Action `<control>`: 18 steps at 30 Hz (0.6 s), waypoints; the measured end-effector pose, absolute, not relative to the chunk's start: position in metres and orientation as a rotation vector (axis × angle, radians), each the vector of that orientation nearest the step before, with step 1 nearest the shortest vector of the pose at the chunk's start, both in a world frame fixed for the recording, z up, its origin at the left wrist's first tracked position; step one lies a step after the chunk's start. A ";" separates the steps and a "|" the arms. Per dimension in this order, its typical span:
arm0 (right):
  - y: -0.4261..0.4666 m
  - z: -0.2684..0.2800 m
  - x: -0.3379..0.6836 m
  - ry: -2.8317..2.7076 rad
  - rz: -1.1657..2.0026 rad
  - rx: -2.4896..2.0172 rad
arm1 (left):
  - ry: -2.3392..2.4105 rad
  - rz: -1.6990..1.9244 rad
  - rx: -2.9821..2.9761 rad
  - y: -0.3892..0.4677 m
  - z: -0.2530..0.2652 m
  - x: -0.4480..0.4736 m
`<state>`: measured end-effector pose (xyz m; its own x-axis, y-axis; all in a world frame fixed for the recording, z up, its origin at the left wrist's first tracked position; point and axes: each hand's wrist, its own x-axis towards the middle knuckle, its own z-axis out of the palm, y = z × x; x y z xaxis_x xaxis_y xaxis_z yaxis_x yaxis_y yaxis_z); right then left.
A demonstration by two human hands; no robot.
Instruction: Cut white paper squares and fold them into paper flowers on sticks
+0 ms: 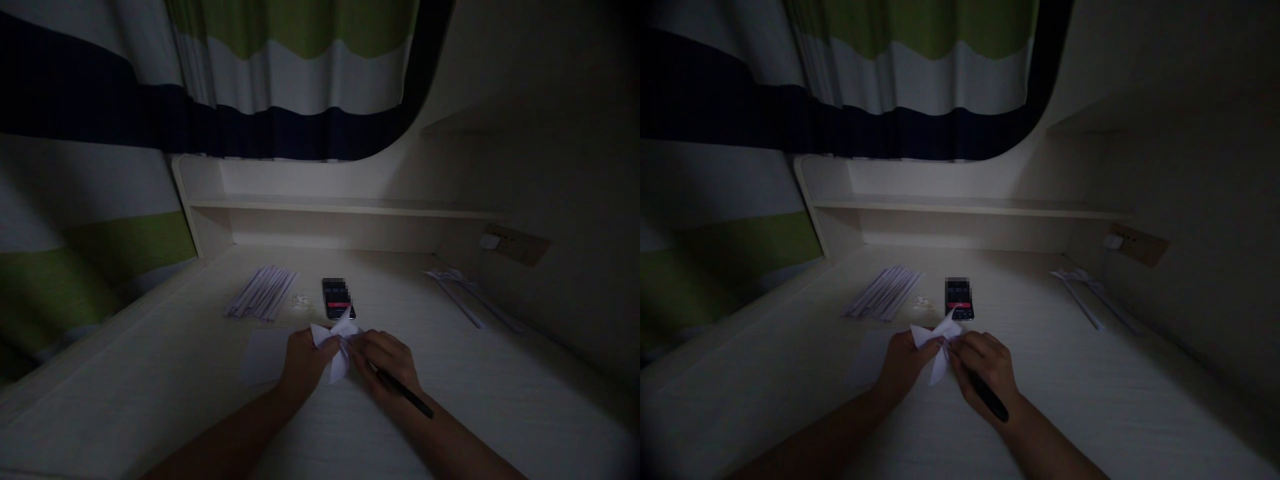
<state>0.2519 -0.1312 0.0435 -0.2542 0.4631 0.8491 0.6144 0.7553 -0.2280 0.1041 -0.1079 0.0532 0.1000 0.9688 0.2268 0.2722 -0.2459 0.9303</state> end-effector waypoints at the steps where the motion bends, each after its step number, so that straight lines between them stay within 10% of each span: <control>1: -0.130 0.043 0.253 -1.905 -0.198 -0.816 | 1.245 1.187 1.636 -0.108 0.053 0.104; 18: -0.141 0.054 0.248 -1.942 0.053 -1.086 | 1.308 1.160 1.611 -0.108 0.048 0.107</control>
